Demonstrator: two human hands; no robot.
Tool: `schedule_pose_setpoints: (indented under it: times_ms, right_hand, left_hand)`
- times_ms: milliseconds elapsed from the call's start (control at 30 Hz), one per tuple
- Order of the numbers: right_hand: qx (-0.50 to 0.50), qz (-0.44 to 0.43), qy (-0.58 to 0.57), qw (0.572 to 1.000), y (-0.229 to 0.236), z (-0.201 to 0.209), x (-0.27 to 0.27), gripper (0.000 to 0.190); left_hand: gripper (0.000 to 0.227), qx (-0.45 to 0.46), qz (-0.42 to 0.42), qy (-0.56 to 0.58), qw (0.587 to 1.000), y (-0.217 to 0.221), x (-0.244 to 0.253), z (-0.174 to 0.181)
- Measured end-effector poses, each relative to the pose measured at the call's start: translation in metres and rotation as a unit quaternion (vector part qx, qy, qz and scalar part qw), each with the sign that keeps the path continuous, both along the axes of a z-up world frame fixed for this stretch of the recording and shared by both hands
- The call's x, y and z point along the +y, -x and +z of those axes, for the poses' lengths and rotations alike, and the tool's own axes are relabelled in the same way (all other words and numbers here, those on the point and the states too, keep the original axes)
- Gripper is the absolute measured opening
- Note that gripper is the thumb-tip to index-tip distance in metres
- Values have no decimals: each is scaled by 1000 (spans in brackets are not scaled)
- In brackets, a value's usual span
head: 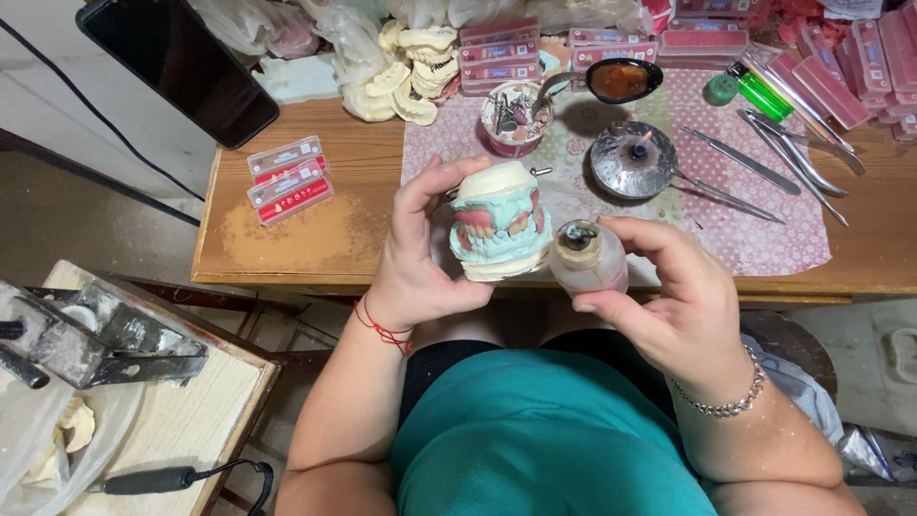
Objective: The person works on a dental model mounted on an articulator, using a metal tool to shape the material and a spray bottle to apply liquid. They repeatedly open and close the model to access different areas while manipulating the prosthetic components.
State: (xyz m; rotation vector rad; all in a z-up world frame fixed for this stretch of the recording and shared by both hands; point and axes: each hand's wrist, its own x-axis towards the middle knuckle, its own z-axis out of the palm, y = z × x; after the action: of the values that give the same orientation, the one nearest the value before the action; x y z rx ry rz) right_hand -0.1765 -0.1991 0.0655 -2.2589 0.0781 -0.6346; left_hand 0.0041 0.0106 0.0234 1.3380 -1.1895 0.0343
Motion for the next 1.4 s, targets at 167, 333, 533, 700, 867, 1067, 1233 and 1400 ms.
schedule_pose_setpoints:
  times_ms: [167, 333, 533, 700, 867, 1067, 1233, 1400]
  right_hand:
    - [-7, 17, -85, 996, 1, 0, -1, 65]
    - [-53, 9, -173, 983, 5, -8, -5, 66]
    - [-25, 26, -93, 995, 2, 2, 0, 71]
    - [-10, 15, 49, 999, -2, 11, 5, 63]
    - [-2, -26, 53, 998, 0, 3, -1, 57]
    - [-3, -16, 30, 999, 2, 5, 0, 63]
    - [-12, 30, 54, 998, -2, 15, 5, 66]
    - [-14, 34, 103, 994, -5, 15, 3, 60]
  left_hand:
    - [94, -6, 1, -1, 1000, 0, 2, 2]
    - [92, -93, 88, -47, 991, 2, 8, 20]
    - [82, -290, 203, -107, 929, 3, 15, 50]
    - [75, -355, 217, -139, 899, 2, 17, 62]
    - [75, -352, 209, -136, 902, 3, 17, 63]
    - [79, -351, 199, -137, 905, 2, 15, 67]
    - [78, -369, 186, -144, 899, 2, 14, 73]
    - [81, -386, 185, -160, 890, 4, 11, 76]
